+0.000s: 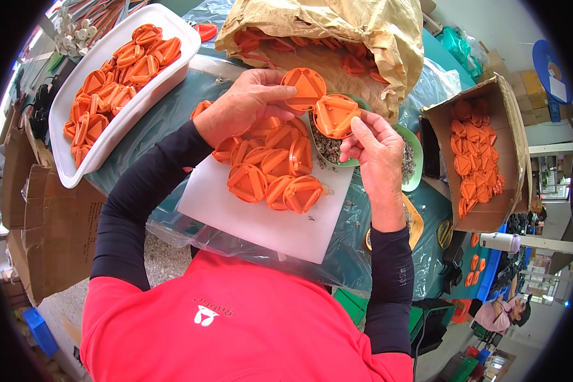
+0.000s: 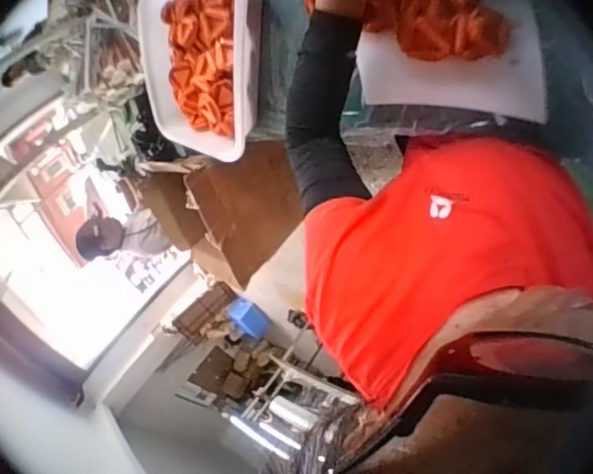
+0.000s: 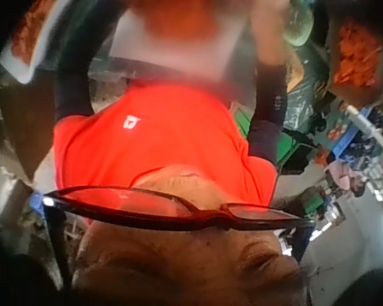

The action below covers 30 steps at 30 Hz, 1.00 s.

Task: The person assembles small orange plastic triangular components with metal pins by hand.

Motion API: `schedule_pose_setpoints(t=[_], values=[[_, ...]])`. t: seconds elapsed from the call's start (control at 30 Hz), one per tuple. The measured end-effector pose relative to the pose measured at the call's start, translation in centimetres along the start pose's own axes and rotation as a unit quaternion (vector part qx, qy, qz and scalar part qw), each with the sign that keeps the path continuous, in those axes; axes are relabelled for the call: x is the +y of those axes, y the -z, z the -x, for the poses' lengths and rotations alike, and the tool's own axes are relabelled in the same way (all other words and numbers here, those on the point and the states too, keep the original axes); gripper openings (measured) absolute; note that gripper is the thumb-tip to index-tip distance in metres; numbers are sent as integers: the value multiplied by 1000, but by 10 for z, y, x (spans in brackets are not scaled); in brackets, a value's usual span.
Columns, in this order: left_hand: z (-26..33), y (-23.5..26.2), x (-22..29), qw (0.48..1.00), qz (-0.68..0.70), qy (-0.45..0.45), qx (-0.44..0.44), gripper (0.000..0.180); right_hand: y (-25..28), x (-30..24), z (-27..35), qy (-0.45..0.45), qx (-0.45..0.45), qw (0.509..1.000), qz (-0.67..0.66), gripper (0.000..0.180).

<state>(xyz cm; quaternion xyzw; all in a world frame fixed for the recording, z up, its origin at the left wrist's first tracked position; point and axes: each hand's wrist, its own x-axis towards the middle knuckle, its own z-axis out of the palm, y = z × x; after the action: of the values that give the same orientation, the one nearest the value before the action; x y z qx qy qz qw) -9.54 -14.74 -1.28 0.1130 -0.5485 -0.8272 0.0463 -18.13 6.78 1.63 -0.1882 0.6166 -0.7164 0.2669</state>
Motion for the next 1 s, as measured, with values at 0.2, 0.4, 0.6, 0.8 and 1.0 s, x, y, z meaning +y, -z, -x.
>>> schedule_pose_setpoints(t=[0.2, 0.4, 0.6, 0.8, 1.0], values=[[1, 8, -4, 1000, 30, -6, 5, 33, -4, 3, 1, -33, -23, 999, -27, 26], [-3, 18, -7, 998, 60, -23, 12, 33, -9, 3, 0, -21, -42, 998, -28, 26], [7, 11, -1, 995, 83, -55, -14, 34, -12, 0, 2, -23, -71, 996, -41, 26], [13, 4, 0, 994, 92, -54, -32, 32, -17, 5, 12, -103, -139, 984, 39, 28], [22, -9, 2, 996, 45, -62, -46, 29, -17, -5, 12, -89, -97, 991, -7, 27]])
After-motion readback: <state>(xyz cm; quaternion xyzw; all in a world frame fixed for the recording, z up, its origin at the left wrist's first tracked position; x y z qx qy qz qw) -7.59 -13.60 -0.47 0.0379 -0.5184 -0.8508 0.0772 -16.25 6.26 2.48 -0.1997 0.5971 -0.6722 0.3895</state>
